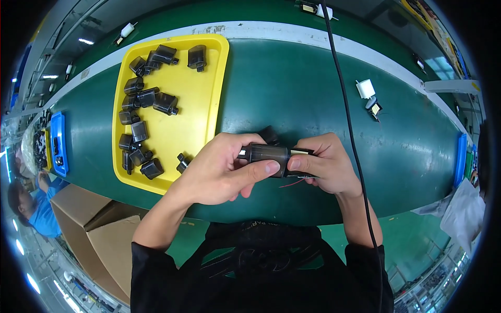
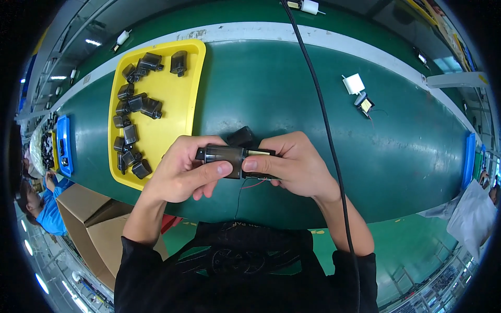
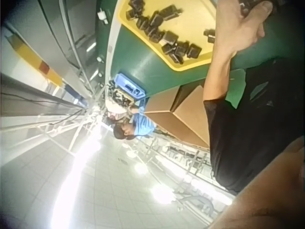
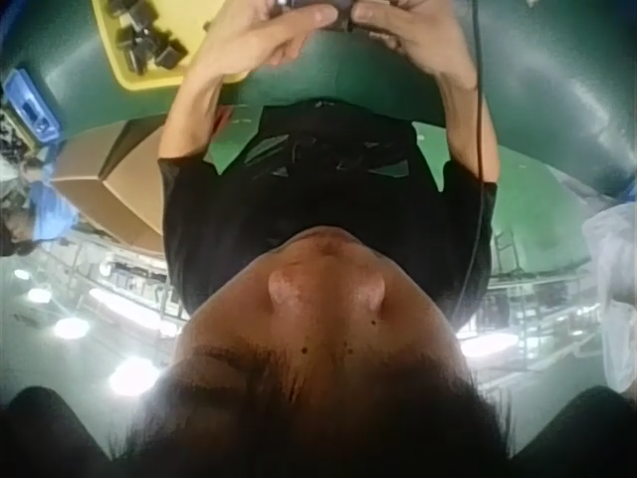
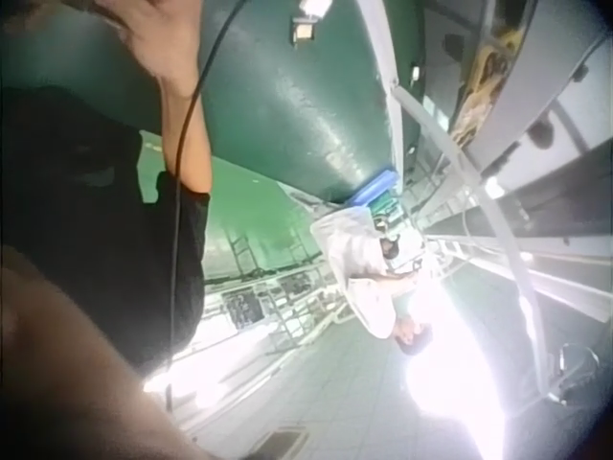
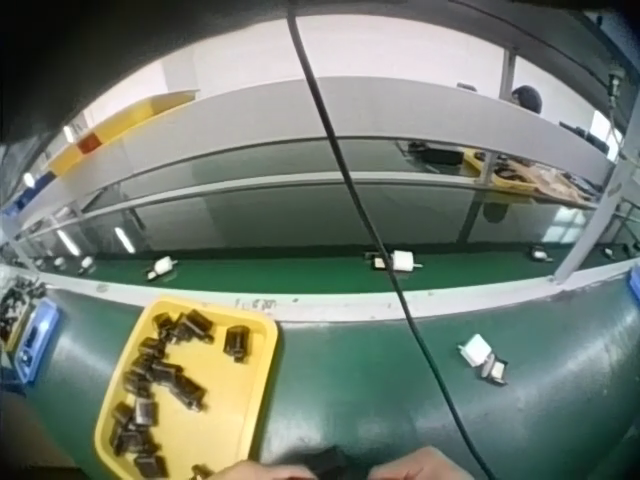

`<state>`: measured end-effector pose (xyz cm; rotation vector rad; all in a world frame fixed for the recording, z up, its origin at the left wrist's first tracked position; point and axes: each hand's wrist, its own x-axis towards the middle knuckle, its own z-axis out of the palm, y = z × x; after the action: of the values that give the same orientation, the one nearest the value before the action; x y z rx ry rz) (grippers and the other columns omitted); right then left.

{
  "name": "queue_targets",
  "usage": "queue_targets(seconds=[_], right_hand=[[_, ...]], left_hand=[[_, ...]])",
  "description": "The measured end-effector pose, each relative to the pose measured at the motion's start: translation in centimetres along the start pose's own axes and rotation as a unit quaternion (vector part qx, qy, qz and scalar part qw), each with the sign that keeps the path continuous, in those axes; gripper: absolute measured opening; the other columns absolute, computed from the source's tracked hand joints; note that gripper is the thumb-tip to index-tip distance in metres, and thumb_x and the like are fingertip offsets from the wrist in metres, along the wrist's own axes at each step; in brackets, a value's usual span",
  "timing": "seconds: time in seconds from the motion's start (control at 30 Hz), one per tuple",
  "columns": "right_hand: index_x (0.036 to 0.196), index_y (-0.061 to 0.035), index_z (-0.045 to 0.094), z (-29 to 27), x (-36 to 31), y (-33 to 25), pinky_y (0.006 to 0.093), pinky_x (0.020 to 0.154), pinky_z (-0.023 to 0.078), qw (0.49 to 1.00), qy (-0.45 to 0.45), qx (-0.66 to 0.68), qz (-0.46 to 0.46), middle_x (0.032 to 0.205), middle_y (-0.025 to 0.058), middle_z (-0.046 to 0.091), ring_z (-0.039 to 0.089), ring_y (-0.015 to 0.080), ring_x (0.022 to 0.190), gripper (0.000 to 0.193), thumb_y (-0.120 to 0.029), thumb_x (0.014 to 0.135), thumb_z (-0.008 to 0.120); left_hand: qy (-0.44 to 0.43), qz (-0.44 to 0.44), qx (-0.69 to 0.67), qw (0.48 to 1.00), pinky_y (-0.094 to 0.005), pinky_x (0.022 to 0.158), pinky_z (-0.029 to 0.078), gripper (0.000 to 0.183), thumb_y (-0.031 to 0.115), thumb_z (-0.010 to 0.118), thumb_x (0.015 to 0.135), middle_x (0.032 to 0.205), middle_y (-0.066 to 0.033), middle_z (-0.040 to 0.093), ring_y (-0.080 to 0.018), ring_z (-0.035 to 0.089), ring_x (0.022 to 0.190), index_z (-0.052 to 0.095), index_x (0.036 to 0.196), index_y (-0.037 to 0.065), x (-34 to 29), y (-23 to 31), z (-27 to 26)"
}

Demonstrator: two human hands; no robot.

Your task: The person assembles electronic components by hand, taking them from trays and placing them into a plastic housing.

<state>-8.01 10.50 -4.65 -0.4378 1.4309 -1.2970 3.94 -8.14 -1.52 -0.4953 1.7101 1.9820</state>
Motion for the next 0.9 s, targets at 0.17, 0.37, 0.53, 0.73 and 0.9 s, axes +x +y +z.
queue_targets(seconds=[0.17, 0.37, 0.53, 0.73, 0.9], right_hand=[[0.072, -0.0022, 0.067, 0.2, 0.5, 0.9, 0.0198, 0.041, 0.032, 0.997, -0.041, 0.053, 0.031, 0.055, -0.0032, 0.053, 0.044, 0.0022, 0.046, 0.026, -0.024, 0.085, 0.07], [0.074, -0.0027, 0.068, 0.1, 0.3, 0.6, 0.02, 0.041, 0.03, 0.999, -0.038, 0.03, 0.021, 0.054, -0.004, 0.051, 0.043, 0.0023, 0.046, 0.024, -0.024, 0.085, 0.069], [0.078, -0.0009, 0.069, -0.8, 0.0, -0.3, 0.0221, 0.042, 0.03, 0.998, -0.042, -0.055, -0.004, 0.054, -0.0033, 0.052, 0.041, 0.0022, 0.047, 0.023, -0.023, 0.084, 0.07], [0.077, 0.0001, 0.069, -0.7, -0.5, -1.3, 0.0226, 0.044, 0.031, 0.991, -0.032, -0.109, -0.07, 0.054, -0.0028, 0.053, 0.042, 0.0012, 0.053, 0.022, -0.021, 0.083, 0.071], [0.073, -0.0003, 0.067, -0.9, -0.3, -0.6, 0.0241, 0.044, 0.033, 0.995, -0.028, -0.061, -0.077, 0.052, 0.0021, 0.053, 0.046, 0.0055, 0.05, 0.021, -0.019, 0.082, 0.072]], left_hand=[[0.051, 0.071, -0.002, 0.996, -0.019, 0.04, 0.033, 0.016, 0.013, 0.063, 0.087, 0.06, 0.0016, 0.051, -0.0037, 0.044, 0.045, 0.058, 0.094, -0.001, 0.0, -1.4, 0.9], [0.014, 0.053, -0.033, 0.998, -0.0197, 0.043, 0.033, 0.018, 0.016, 0.063, 0.088, 0.062, 0.0014, 0.052, -0.0045, 0.044, 0.047, 0.059, 0.094, 0.0, 0.2, -1.6, 0.0], [-0.008, 0.06, -0.02, 0.998, -0.0212, 0.045, 0.035, 0.019, 0.018, 0.064, 0.088, 0.063, 0.0015, 0.052, -0.0054, 0.044, 0.049, 0.059, 0.095, 0.001, 0.4, -1.5, 0.2], [0.001, 0.153, -0.001, 0.988, -0.0206, 0.045, 0.035, 0.021, 0.018, 0.063, 0.089, 0.064, 0.0021, 0.053, -0.0043, 0.045, 0.051, 0.059, 0.101, 0.001, 0.5, -2.3, 0.4], [0.001, 0.156, -0.035, 0.987, -0.0198, 0.049, 0.039, 0.022, 0.014, 0.063, 0.088, 0.073, -0.0001, 0.057, -0.0051, 0.05, 0.057, 0.059, 0.106, 0.002, 0.6, -2.6, 0.4]])
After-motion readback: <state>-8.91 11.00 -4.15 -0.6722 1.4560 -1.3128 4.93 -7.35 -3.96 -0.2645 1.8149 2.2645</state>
